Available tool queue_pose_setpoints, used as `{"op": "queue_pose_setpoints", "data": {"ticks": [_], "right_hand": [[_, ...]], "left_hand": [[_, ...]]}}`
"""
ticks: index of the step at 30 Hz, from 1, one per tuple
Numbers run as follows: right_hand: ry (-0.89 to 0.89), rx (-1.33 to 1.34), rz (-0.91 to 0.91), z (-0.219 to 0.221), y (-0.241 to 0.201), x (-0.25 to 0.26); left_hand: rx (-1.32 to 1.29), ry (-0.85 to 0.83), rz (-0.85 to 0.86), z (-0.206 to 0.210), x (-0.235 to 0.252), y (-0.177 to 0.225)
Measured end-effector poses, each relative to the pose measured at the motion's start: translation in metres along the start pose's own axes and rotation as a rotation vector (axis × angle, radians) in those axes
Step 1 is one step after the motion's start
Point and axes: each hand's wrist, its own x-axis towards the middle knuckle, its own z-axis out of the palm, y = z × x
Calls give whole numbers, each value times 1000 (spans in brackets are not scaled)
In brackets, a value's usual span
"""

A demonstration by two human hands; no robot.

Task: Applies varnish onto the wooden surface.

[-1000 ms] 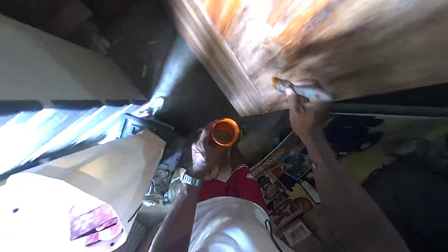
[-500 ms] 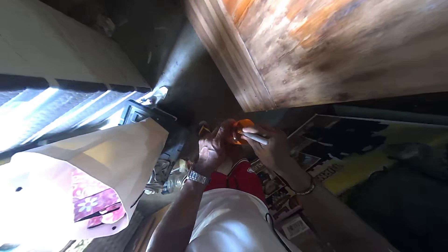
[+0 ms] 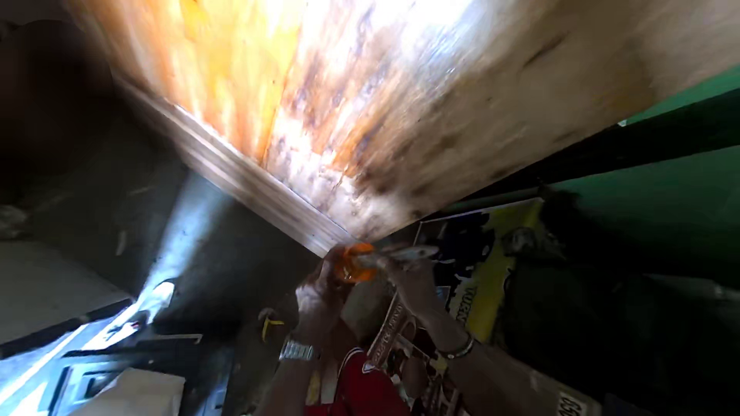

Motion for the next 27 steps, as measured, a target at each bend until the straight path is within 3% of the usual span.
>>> {"op": "queue_pose_setpoints", "data": {"ticks": [5,9,12,15,18,20,22,25,27], "right_hand": [[240,135,-5,-35,-2,59],[245,-213,-108,-51,8,101],[211,-482,-292,-58,7,130],[201,-576,-637,-71,-9,153],[257,-759,-900,-93,-52,145],[348,-875,-1012,-99,-59,142],[284,-946,-997,-89,-20,139],[-72,-1001,-729,-45,87,130],[-194,-1006,-663,-19,139,135]], "left_hand": [[-114,-193,-94,32,79,18],[-37,-270,-221,52,86,1],[-14,-299,-286,65,52,-34],[-21,-303,-420,73,-5,-72],[20,-360,-573,76,-68,-102],[58,-394,-666,73,-100,-108],[99,-405,-713,68,-121,-109],[29,-296,-685,63,-147,-118],[4,-256,-715,57,-152,-124]]}}
